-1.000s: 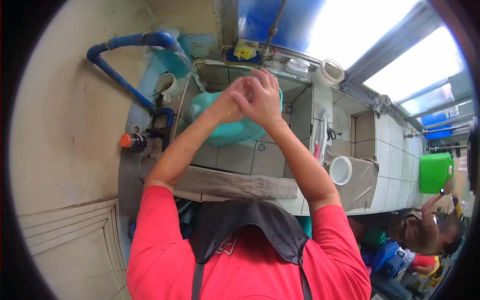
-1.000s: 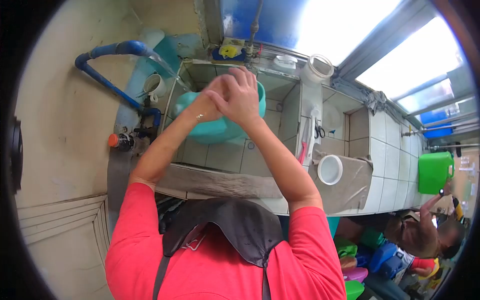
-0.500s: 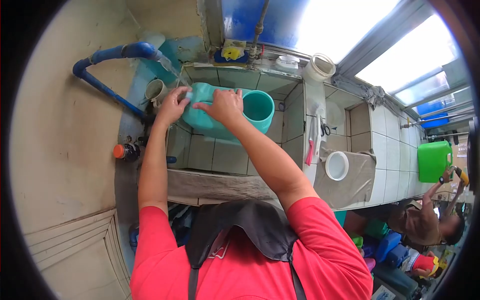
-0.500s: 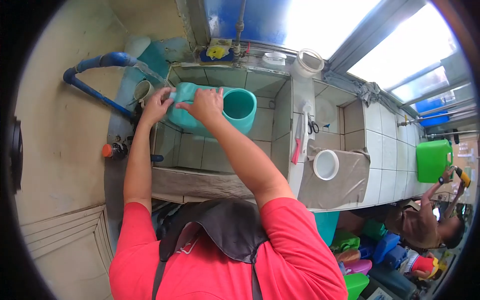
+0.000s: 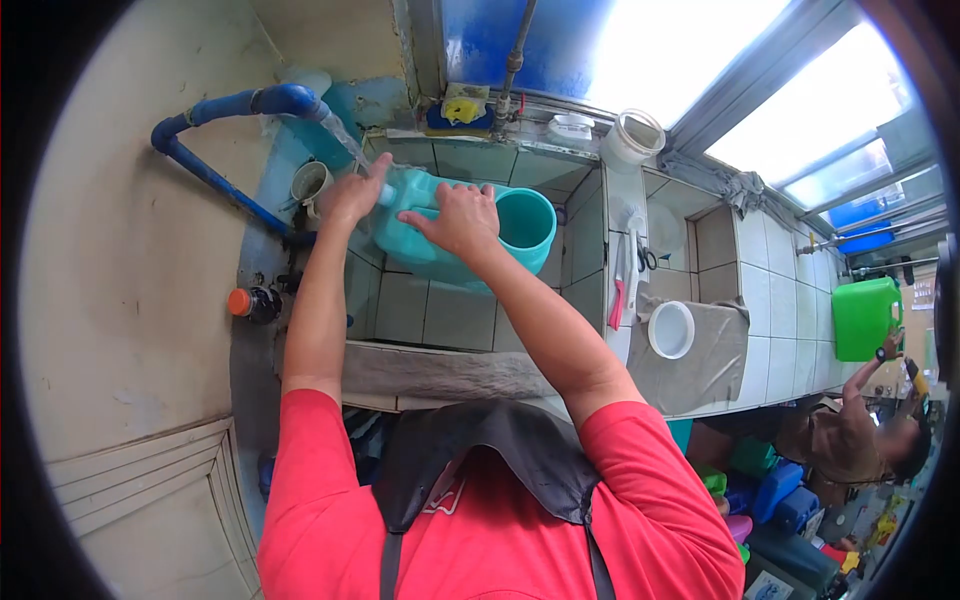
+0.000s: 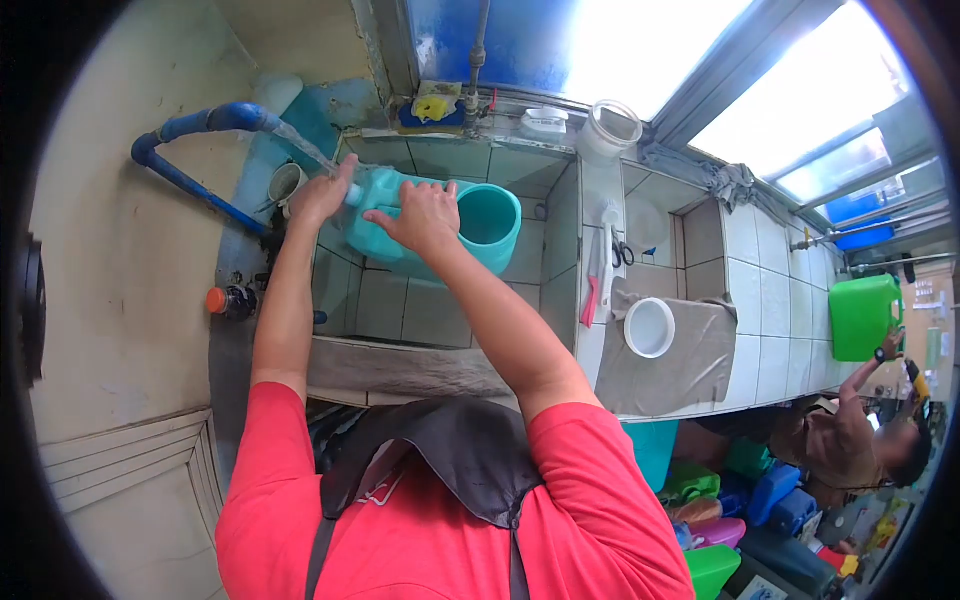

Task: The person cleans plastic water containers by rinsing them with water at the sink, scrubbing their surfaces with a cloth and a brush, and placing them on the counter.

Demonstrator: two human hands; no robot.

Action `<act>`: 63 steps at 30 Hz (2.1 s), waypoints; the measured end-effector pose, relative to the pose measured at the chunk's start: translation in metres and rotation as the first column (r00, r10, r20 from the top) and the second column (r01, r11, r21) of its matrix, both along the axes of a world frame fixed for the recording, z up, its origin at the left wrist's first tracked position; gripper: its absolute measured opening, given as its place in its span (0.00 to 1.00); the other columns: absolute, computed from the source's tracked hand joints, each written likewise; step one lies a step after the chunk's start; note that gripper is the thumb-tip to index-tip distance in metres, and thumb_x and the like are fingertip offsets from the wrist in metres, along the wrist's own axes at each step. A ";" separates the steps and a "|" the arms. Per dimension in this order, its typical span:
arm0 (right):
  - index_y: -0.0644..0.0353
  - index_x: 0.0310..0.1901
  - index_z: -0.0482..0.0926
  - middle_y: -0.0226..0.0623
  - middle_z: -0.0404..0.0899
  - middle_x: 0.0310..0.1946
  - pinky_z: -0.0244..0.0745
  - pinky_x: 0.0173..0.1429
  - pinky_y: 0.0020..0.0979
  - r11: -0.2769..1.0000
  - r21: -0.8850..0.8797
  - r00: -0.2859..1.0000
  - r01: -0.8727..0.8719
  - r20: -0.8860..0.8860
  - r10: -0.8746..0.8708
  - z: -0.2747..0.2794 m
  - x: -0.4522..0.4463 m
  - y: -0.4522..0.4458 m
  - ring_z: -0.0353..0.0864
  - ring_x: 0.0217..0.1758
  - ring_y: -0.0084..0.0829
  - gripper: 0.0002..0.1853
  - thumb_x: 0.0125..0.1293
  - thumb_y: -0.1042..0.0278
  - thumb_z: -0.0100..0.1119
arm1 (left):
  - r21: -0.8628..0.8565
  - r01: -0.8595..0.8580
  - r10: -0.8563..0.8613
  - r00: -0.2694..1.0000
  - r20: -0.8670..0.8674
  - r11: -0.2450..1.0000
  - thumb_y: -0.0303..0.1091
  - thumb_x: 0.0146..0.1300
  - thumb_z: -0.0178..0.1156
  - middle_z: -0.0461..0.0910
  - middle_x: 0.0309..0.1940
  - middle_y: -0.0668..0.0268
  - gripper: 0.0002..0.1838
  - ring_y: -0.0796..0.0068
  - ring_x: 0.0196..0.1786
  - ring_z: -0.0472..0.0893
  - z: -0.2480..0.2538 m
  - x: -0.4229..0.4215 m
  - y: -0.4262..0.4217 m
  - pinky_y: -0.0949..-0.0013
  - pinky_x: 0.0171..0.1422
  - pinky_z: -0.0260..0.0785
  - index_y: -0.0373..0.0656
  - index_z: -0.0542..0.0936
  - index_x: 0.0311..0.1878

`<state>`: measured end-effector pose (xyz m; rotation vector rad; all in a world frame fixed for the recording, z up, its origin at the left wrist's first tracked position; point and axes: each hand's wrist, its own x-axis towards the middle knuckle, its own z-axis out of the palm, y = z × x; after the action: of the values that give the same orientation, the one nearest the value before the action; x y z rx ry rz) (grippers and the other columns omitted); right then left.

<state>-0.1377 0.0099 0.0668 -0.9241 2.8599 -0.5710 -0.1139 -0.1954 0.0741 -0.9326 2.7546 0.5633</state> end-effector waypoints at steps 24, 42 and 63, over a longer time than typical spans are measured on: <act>0.61 0.37 0.83 0.31 0.81 0.30 0.76 0.35 0.28 0.604 -0.730 0.276 0.320 0.682 0.678 0.079 -0.024 -0.118 0.78 0.28 0.22 0.14 0.65 0.57 0.67 | 0.020 0.345 -0.329 0.910 -0.253 0.939 0.63 0.40 0.75 0.78 0.48 0.47 0.67 0.46 0.49 0.78 0.007 0.165 0.128 0.50 0.55 0.71 0.50 0.46 0.79; 0.63 0.37 0.83 0.51 0.81 0.41 0.77 0.50 0.44 0.765 0.152 0.771 0.626 -0.269 -0.578 -0.070 -0.041 0.286 0.81 0.45 0.48 0.16 0.57 0.57 0.62 | -0.356 0.255 -0.392 0.832 -0.392 0.899 0.62 0.49 0.69 0.65 0.66 0.45 0.47 0.45 0.68 0.67 -0.031 0.001 0.024 0.51 0.71 0.61 0.55 0.65 0.71; 0.53 0.49 0.84 0.49 0.84 0.38 0.79 0.49 0.47 0.976 -0.200 0.995 0.089 -0.014 -0.094 0.006 -0.017 0.011 0.83 0.44 0.53 0.18 0.56 0.74 0.55 | 0.553 -0.174 0.460 0.775 -0.433 0.814 0.52 0.36 0.80 0.52 0.73 0.43 0.70 0.47 0.75 0.54 -0.056 0.073 0.067 0.52 0.77 0.51 0.36 0.45 0.76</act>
<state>-0.1547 0.0208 0.0731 -0.8314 2.9193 -0.8755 -0.0413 -0.1282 0.0185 -1.2776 2.6419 1.7567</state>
